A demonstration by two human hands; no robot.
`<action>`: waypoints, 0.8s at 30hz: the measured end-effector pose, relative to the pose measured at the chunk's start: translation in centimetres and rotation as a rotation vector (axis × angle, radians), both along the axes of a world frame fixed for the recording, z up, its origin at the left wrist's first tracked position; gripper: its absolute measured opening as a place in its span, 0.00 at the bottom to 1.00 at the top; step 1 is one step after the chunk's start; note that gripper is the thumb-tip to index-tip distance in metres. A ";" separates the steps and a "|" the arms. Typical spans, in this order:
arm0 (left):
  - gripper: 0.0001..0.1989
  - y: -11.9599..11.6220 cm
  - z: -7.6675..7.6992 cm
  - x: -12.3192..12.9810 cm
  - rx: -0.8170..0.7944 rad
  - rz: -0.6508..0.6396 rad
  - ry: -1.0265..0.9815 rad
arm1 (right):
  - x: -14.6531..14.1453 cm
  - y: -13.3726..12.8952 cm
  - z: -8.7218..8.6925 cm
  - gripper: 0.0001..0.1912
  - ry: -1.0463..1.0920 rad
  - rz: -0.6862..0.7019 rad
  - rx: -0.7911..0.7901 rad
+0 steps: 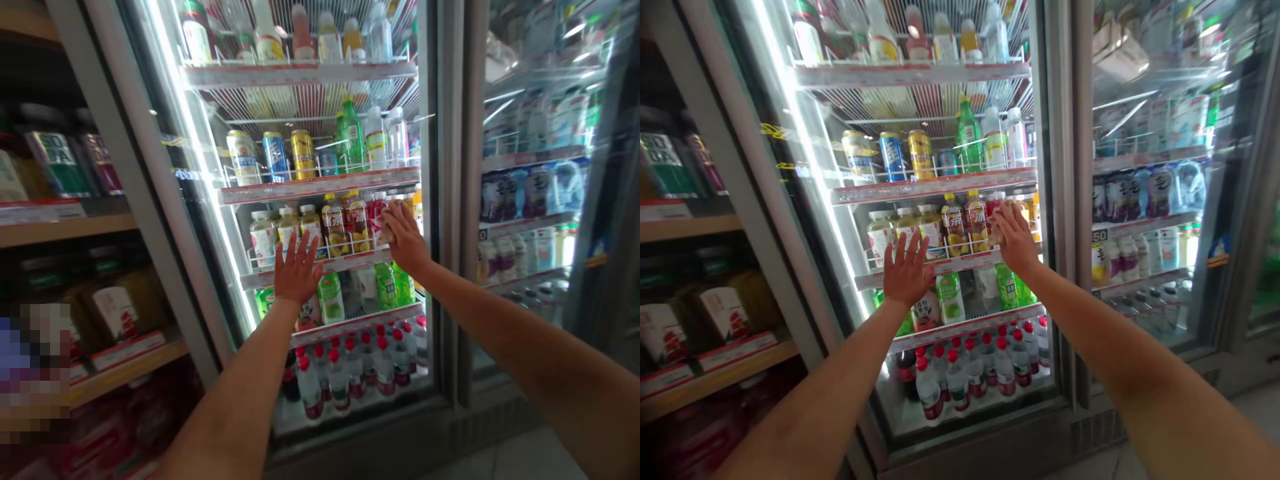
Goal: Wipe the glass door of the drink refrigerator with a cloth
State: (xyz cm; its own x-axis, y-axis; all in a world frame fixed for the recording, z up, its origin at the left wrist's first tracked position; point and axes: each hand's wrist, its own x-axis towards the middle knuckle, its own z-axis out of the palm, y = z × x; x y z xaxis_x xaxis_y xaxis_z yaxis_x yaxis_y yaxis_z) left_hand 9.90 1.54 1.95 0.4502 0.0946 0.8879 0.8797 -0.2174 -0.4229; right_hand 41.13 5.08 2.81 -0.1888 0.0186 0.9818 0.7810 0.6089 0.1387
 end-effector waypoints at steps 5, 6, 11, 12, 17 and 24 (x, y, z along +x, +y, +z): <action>0.37 -0.2 0.1 0.0 -0.046 -0.012 -0.012 | -2.1 -1.2 -3.4 0.32 -0.367 0.043 -0.052; 0.37 -0.2 0.1 0.0 -0.046 -0.010 -0.013 | -2.0 -1.5 -4.6 0.31 -0.496 0.053 -0.053; 0.39 -0.1 0.2 -0.1 -0.003 -0.011 0.000 | 1.2 -1.8 -7.5 0.27 -0.709 0.025 -0.032; 0.39 -0.1 0.2 -0.1 0.003 -0.018 0.000 | 1.9 -1.8 -7.7 0.27 -0.685 0.012 -0.033; 0.38 -0.1 0.1 0.0 -0.037 -0.043 -0.024 | 3.7 -1.9 -9.4 0.26 -0.535 -0.028 -0.081; 0.34 -0.1 0.0 0.0 -0.072 -0.025 -0.037 | 6.0 -4.8 -11.1 0.18 -0.240 -0.132 -0.034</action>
